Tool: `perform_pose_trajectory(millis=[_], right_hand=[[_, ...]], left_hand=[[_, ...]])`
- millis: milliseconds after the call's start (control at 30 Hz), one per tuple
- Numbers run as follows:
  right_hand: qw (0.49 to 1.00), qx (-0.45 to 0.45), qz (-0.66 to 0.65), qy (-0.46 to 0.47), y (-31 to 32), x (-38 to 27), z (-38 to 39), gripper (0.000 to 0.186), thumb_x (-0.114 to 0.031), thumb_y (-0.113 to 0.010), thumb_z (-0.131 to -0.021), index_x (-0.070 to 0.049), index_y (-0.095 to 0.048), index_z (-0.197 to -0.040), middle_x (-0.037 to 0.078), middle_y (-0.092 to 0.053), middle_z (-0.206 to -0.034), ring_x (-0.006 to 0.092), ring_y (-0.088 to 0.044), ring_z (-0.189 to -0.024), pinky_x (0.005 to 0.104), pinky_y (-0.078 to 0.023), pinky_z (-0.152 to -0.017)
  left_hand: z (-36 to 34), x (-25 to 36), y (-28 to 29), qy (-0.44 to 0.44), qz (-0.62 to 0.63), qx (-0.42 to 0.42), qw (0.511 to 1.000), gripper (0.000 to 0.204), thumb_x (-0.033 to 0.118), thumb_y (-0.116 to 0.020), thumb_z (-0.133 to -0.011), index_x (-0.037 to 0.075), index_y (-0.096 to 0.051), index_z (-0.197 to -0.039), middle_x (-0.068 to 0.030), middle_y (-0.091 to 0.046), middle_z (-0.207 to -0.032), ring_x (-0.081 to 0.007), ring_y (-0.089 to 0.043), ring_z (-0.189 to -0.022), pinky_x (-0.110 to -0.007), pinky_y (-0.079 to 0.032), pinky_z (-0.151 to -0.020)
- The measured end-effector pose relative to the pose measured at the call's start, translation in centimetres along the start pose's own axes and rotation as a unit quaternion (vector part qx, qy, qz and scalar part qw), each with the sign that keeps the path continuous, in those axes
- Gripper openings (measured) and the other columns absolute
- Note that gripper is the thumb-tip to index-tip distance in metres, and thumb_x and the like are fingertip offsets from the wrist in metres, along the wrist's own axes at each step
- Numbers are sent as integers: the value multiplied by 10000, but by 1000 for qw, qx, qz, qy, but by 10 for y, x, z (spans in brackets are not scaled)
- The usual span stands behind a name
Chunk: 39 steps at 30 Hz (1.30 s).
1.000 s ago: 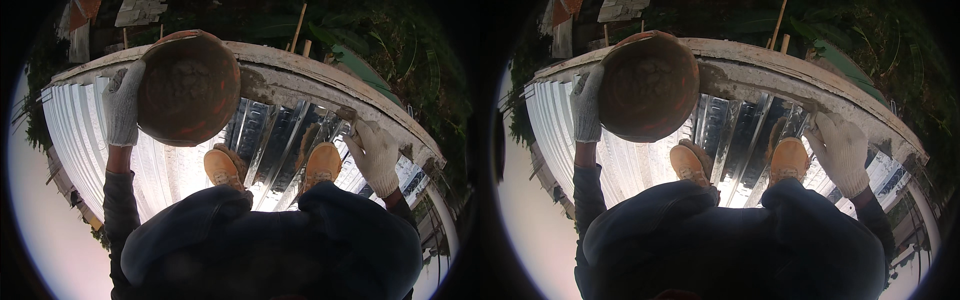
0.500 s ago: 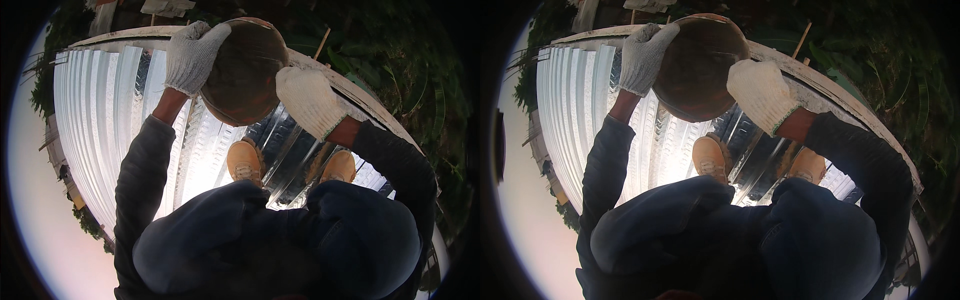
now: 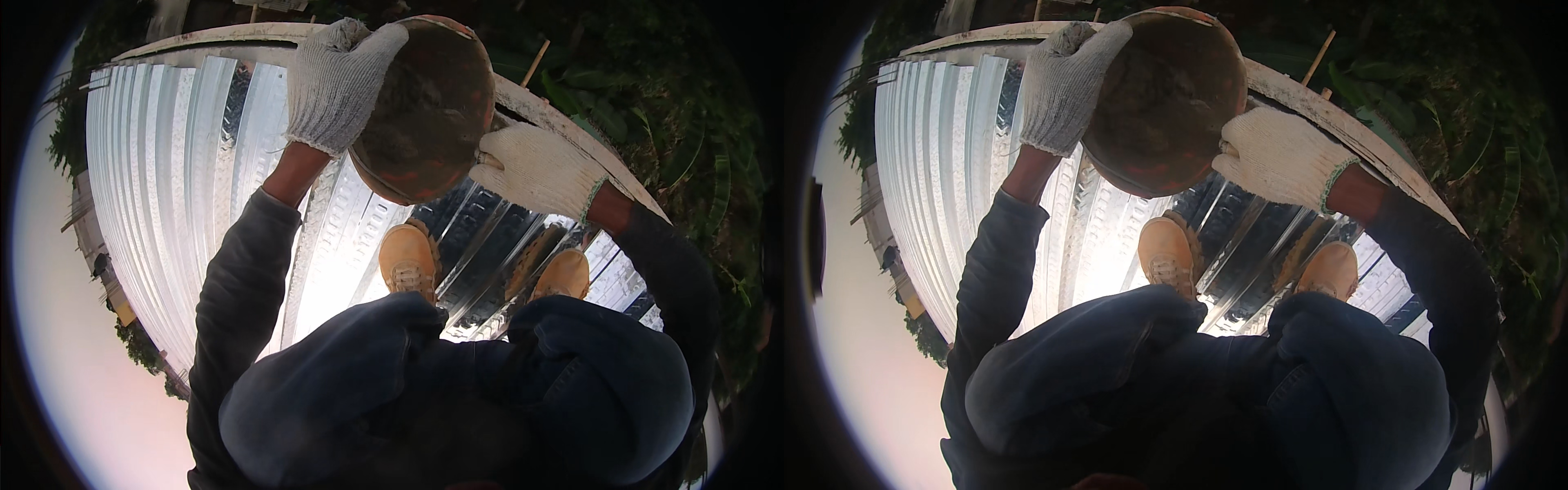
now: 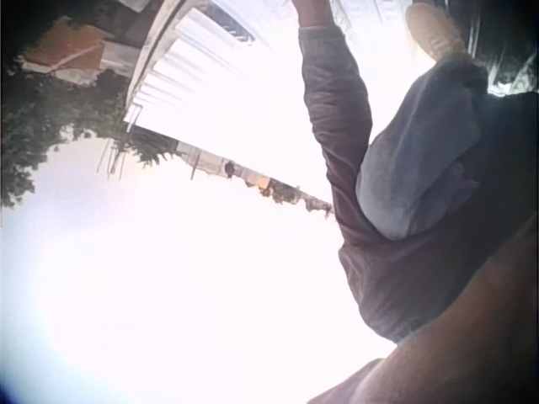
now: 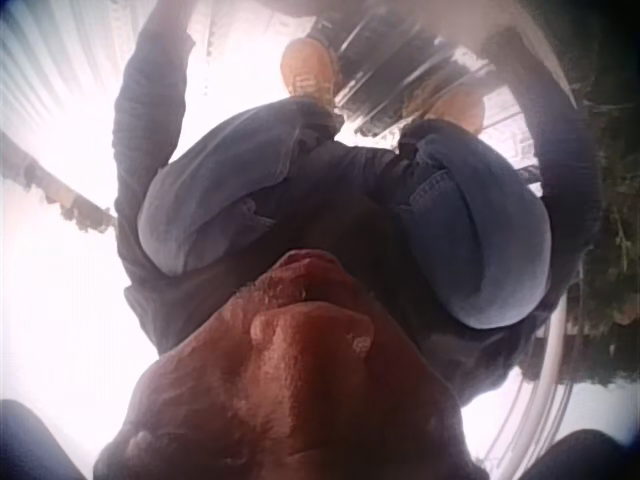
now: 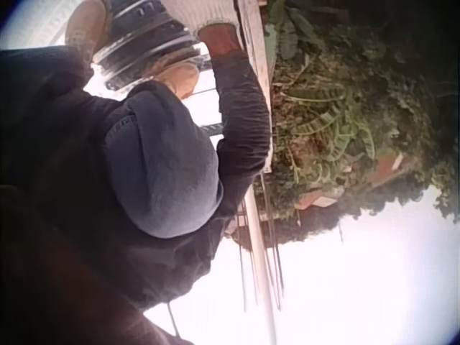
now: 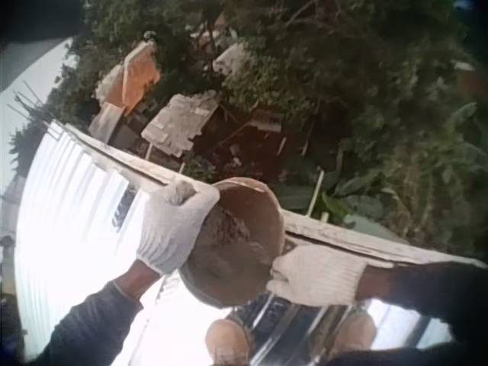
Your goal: The person scoops cement from a bucket using a trowel and applies it to a metal roof edge, smoothing it along the seam. The person repeatedly transfers material and spreads it along the roof perimeter.
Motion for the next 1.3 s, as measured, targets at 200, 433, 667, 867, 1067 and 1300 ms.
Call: perform_pose_trajectory(millis=[200, 433, 667, 867, 1067, 1300], right_hand=[[987, -73, -140, -8, -15, 15, -11, 450, -393, -659, -1073, 32, -743, -955, 234, -734, -899, 373, -733, -858, 480, -580, -812], [944, -71, -320, -20, -40, 21, 10, 430, -383, -735, -1061, 39, -721, -979, 204, -676, -827, 306, -669, -757, 436, -559, -745], [949, -18, -316, -1, -31, 28, 46, 403, -388, -751, -1055, 11, -738, -1003, 146, -653, -774, 215, -653, -705, 407, -544, -672], [942, 13, -309, -131, -21, 66, 130, 371, -368, -760, -1045, 2, -757, -1019, 60, -616, -737, 115, -654, -698, 357, -535, -637], [890, 165, -246, -345, -24, 113, 283, 258, -259, -779, -982, -6, -778, -1033, 87, -615, -772, 146, -580, -637, 367, -526, -643], [902, 176, 146, -365, -81, 156, 368, 222, -297, -785, -965, -104, -707, -1046, 132, -740, -914, 383, -749, -857, 503, -589, -726]], left_hand=[[-1, -5, 1, 15, -8, -7, 1000, 495, 485, -818, -1012, -9, -813, -996, -80, -716, -753, -145, -619, -675, -355, -536, -673], [-2, -13, 6, 10, 2, -16, 1000, 460, 423, -815, -1030, -36, -812, -1057, -56, -743, -809, -96, -632, -747, -320, -558, -727], [-2, -15, 12, 82, 45, -14, 996, 422, 383, -818, -1042, -35, -815, -1090, -27, -772, -898, -72, -637, -827, -291, -552, -770], [-2, -45, 21, 165, 150, -32, 974, 291, 259, -795, -1083, -1, -816, -1212, -35, -800, -1069, -104, -716, -940, -265, -578, -827], [-5, -44, 23, 91, 46, -37, 994, 378, 286, -754, -1111, -18, -788, -1331, -86, -795, -1185, -154, -715, -1060, -316, -576, -944], [-9, -52, 23, 132, 31, -37, 990, 400, 272, -722, -1125, -42, -770, -1368, -121, -802, -1272, -191, -731, -1132, -335, -578, -1001]])
Point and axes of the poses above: each hand's wrist, its own z-axis away from the middle knuckle, its own y-axis out of the back of the hand, x = y × z, the point moved 2 cm from there along -z, towards the middle knuckle
